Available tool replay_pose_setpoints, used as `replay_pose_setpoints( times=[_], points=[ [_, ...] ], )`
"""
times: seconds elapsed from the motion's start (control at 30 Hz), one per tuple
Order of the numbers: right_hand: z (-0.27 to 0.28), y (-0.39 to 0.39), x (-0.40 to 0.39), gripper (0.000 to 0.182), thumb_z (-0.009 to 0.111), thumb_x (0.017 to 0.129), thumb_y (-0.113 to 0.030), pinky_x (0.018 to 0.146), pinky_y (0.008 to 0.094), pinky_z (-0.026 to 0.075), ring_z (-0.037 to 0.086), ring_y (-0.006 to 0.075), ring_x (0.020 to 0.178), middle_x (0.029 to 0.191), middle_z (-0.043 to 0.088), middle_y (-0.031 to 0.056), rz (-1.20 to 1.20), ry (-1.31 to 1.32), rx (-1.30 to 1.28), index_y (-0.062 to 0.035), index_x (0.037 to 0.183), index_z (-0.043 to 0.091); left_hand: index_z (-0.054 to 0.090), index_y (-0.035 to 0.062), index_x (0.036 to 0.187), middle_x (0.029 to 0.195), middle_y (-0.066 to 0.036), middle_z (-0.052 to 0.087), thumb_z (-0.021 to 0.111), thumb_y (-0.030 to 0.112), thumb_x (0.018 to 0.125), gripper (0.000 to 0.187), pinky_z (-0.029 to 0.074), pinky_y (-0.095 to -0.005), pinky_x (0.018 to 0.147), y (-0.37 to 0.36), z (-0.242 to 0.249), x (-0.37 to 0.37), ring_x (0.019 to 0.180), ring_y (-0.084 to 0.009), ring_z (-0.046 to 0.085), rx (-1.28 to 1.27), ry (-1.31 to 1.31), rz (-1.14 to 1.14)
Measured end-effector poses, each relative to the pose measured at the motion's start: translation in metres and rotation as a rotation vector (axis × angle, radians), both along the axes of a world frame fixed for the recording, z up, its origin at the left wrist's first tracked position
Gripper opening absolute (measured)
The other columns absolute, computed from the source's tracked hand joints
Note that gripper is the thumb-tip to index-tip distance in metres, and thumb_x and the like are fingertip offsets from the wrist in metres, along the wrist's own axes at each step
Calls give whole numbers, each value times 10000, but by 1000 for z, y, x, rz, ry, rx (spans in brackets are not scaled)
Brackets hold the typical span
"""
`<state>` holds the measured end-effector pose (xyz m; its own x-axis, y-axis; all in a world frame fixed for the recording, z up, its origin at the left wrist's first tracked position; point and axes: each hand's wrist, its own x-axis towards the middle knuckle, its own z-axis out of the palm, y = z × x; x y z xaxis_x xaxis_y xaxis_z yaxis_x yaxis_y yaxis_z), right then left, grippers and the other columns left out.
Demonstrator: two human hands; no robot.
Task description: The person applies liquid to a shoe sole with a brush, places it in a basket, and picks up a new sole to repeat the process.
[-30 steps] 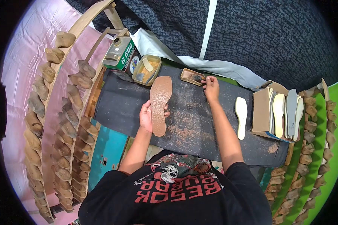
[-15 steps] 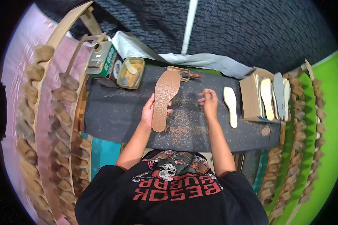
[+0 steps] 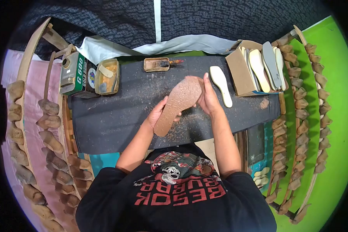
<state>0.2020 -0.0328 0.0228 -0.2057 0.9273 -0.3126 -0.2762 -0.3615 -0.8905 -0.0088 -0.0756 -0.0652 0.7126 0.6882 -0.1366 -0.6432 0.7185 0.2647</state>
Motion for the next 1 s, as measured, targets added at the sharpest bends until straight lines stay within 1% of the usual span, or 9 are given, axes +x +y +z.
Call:
replay_pose_setpoints(
  times=[0.1, 0.17, 0.47, 0.57, 0.6, 0.7, 0.77, 0.9, 1.0],
  points=[
    [-10, 1, 15, 752, 290, 1018, -653, 932, 341, 520, 633, 196, 1085, 1134, 666, 112, -82, 50, -118, -15, 1296, 577, 525, 91, 1353, 1142, -132, 655, 465, 459, 1034, 491, 542, -399, 714, -4, 12, 4, 923, -248, 655, 15, 118, -26],
    [-11, 5, 28, 715, 314, 1037, -600, 922, 357, 533, 658, 196, 1031, 1116, 676, 104, 114, 93, -37, 16, 1277, 587, 554, 88, 1328, 1123, -139, 661, 471, 479, 1026, 501, 518, -396, 696, -7, 17, 11, 921, -252, 647, 20, 211, -14],
    [-27, 36, 85, 594, 512, 982, -579, 889, 317, 529, 645, 185, 1020, 1108, 649, 88, 457, 211, 140, -31, 1190, 608, 555, 79, 1302, 1062, -147, 659, 450, 514, 1013, 533, 537, -416, 628, -24, 16, 66, 814, -283, 669, -122, 260, 89],
    [-57, 47, 94, 630, 471, 984, -615, 883, 332, 536, 649, 192, 1010, 1090, 654, 98, 369, 266, 81, -35, 1190, 603, 502, 64, 1333, 1080, -156, 651, 424, 517, 1016, 559, 557, -415, 621, -40, 13, 68, 801, -293, 682, -72, 249, 139],
    [-62, 48, 94, 639, 448, 985, -631, 843, 329, 556, 657, 194, 988, 1074, 655, 102, 388, 276, 51, -43, 1183, 604, 459, 53, 1355, 1100, -165, 644, 399, 534, 1015, 592, 578, -401, 606, -49, 22, 65, 798, -302, 699, -63, 278, 185],
    [-66, 46, 85, 646, 439, 981, -640, 548, 308, 569, 681, 179, 827, 1044, 648, 105, 537, 239, 2, -64, 1247, 559, 465, 40, 1345, 1116, -173, 646, 380, 543, 1017, 606, 595, -383, 607, -91, 18, 48, 802, -301, 710, -111, 356, 423],
    [-64, 36, 65, 667, 444, 971, -650, 490, 307, 550, 676, 176, 780, 1043, 645, 106, 594, 225, -10, -62, 1272, 537, 454, 26, 1351, 1150, -154, 640, 365, 563, 1018, 638, 591, -363, 629, -124, 24, 35, 818, -278, 705, -88, 385, 510],
    [-66, 10, 23, 674, 475, 958, -645, 536, 318, 564, 674, 180, 815, 1055, 646, 93, 716, 175, 78, -52, 1273, 536, 446, 40, 1392, 1112, -126, 650, 366, 564, 1018, 649, 579, -354, 631, -190, 26, 26, 820, -235, 697, -154, 434, 764],
    [-63, -17, -7, 632, 469, 987, -600, 589, 341, 584, 675, 188, 854, 1122, 634, 95, 852, 124, 90, -62, 1312, 526, 490, 128, 1380, 1116, -59, 642, 370, 555, 1021, 571, 528, -343, 759, -239, 20, 20, 881, -162, 624, -238, 578, 960]
  ],
)
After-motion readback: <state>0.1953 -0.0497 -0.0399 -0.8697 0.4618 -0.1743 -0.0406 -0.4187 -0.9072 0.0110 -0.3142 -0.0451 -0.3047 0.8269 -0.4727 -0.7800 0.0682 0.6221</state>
